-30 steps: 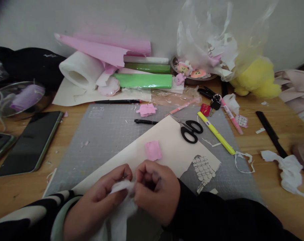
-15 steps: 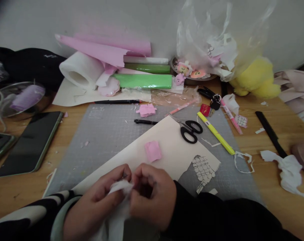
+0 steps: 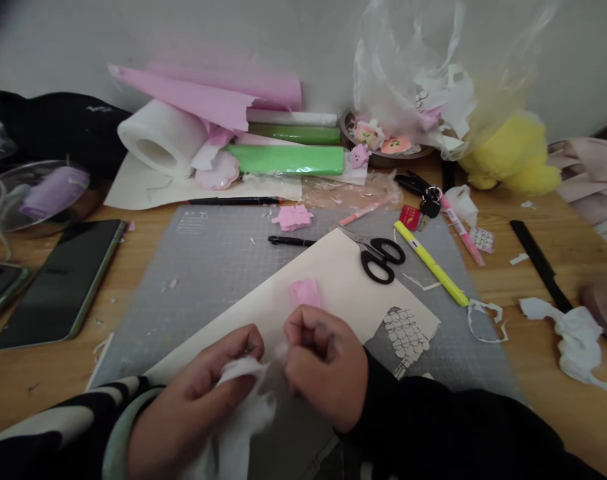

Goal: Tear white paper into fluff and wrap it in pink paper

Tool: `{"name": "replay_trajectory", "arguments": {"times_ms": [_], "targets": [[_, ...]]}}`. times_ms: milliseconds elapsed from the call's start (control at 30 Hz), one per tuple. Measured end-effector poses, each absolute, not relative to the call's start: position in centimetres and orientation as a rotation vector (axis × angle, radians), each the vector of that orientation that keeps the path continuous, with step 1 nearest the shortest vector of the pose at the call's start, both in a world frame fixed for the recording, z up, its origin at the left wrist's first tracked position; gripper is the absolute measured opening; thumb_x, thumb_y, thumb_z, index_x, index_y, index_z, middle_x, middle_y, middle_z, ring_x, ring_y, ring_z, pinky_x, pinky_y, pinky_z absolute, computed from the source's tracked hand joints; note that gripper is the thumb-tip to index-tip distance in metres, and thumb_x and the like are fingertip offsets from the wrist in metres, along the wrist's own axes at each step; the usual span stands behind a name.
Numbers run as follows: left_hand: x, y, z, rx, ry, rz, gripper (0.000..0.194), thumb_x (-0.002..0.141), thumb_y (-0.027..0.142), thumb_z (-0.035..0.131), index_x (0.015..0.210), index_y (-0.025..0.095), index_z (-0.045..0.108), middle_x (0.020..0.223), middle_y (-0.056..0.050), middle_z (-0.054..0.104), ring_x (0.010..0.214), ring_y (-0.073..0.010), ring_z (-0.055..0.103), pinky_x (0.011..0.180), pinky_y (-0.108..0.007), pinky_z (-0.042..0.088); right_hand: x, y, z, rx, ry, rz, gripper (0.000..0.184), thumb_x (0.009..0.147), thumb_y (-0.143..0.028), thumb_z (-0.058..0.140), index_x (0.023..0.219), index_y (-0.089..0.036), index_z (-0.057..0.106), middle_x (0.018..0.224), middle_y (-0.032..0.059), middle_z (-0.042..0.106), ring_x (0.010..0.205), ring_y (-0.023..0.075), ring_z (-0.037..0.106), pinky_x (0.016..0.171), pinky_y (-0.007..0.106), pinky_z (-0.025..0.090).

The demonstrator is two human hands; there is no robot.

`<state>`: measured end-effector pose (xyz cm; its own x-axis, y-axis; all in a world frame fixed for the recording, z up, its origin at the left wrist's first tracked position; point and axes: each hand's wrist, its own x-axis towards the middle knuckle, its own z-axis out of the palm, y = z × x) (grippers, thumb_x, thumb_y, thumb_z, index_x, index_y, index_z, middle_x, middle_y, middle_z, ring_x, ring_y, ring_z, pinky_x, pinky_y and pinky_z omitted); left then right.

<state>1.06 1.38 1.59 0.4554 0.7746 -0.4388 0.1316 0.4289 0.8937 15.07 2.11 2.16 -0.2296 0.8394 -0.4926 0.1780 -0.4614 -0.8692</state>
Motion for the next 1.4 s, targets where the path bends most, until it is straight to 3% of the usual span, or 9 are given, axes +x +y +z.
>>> {"name": "replay_trajectory", "arguments": {"times_ms": [100, 200, 433, 600, 833, 1033, 1133, 1267, 1400], "targets": [[1.1, 1.4, 1.6, 1.084, 1.033, 0.540, 0.004, 0.068, 0.020, 0.039, 0.066, 0.019, 0.037, 0.060, 0.005, 0.035, 0.056, -0.0098, 0.032, 0.053, -0.022, 0.029, 14.9, 1.8, 2.2, -1.559, -1.439, 1.534, 0.009, 0.045, -0.013, 0.037, 0.053, -0.018, 0.040, 0.042, -0.0062, 0.036, 0.038, 0.0051, 0.030, 0.037, 0.017, 0.024], [1.1, 1.4, 1.7, 1.080, 1.053, 0.525, 0.006, 0.069, 0.019, 0.040, 0.065, 0.019, 0.036, 0.058, 0.005, 0.033, 0.056, -0.0100, 0.032, 0.053, -0.022, 0.029, 15.0, 1.6, 2.3, -1.581, -1.500, 1.429, 0.006, 0.048, -0.013, 0.036, 0.046, -0.018, 0.033, 0.040, -0.0058, 0.031, 0.038, 0.0053, 0.028, 0.035, 0.017, 0.021], [0.9, 1.2, 1.3, 1.058, 1.014, 0.571, 0.004, 0.072, 0.020, 0.039, 0.068, 0.019, 0.037, 0.060, 0.005, 0.034, 0.056, -0.0097, 0.031, 0.053, -0.021, 0.029, 14.9, 1.1, 2.1, -1.489, -1.693, 1.169, 0.008, 0.047, -0.010, 0.039, 0.049, -0.018, 0.040, 0.039, -0.0059, 0.037, 0.036, 0.0048, 0.032, 0.034, 0.016, 0.024], [0.7, 1.1, 1.0, 0.994, 1.042, 0.631, 0.007, 0.077, 0.024, 0.038, 0.072, 0.020, 0.037, 0.059, 0.006, 0.032, 0.053, -0.0088, 0.030, 0.052, -0.020, 0.029, 15.4, 1.4, 2.3, -1.536, -1.598, 1.209, 0.009, 0.053, -0.009, 0.037, 0.052, -0.018, 0.038, 0.040, -0.0064, 0.035, 0.035, 0.0045, 0.031, 0.033, 0.015, 0.024], [0.7, 1.0, 1.2, 0.966, 1.036, 0.640, 0.005, 0.078, 0.024, 0.037, 0.074, 0.020, 0.037, 0.059, 0.006, 0.033, 0.053, -0.0087, 0.030, 0.051, -0.019, 0.030, 15.4, 1.1, 2.1, -1.478, -1.735, 1.091, 0.011, 0.049, -0.006, 0.038, 0.048, -0.018, 0.037, 0.038, -0.0074, 0.033, 0.034, 0.0039, 0.030, 0.034, 0.015, 0.023], [0.7, 1.1, 1.5, 0.974, 1.079, 0.603, 0.005, 0.077, 0.022, 0.036, 0.073, 0.020, 0.037, 0.061, 0.005, 0.033, 0.057, -0.0098, 0.032, 0.054, -0.020, 0.030, 15.2, 1.1, 2.2, -1.484, -1.685, 1.258, 0.014, 0.048, -0.006, 0.039, 0.054, -0.019, 0.041, 0.045, -0.0054, 0.039, 0.040, 0.0059, 0.034, 0.037, 0.016, 0.026], [0.7, 1.3, 1.6, 0.965, 1.074, 0.584, 0.004, 0.076, 0.024, 0.036, 0.073, 0.021, 0.036, 0.060, 0.005, 0.033, 0.055, -0.0102, 0.031, 0.053, -0.021, 0.030, 15.2, 1.3, 2.3, -1.515, -1.633, 1.286, 0.012, 0.046, -0.007, 0.038, 0.048, -0.018, 0.037, 0.042, -0.0053, 0.036, 0.040, 0.0058, 0.031, 0.037, 0.018, 0.024], [0.7, 1.4, 1.8, 1.007, 1.091, 0.571, 0.007, 0.076, 0.025, 0.036, 0.070, 0.020, 0.037, 0.060, 0.005, 0.034, 0.056, -0.0109, 0.031, 0.053, -0.022, 0.029, 16.2, 2.1, 2.6, -1.429, -1.353, 1.499, 0.010, 0.053, -0.011, 0.036, 0.051, -0.019, 0.031, 0.044, -0.0048, 0.036, 0.040, 0.0061, 0.031, 0.037, 0.018, 0.024], [0.7, 1.2, 1.6, 1.038, 1.071, 0.602, 0.006, 0.076, 0.022, 0.036, 0.071, 0.020, 0.039, 0.061, 0.005, 0.036, 0.057, -0.0104, 0.032, 0.055, -0.022, 0.029, 16.2, 2.2, 2.7, -1.416, -1.296, 1.552, 0.008, 0.055, -0.012, 0.039, 0.060, -0.018, 0.038, 0.048, -0.0053, 0.037, 0.042, 0.0062, 0.033, 0.040, 0.018, 0.027]]}}
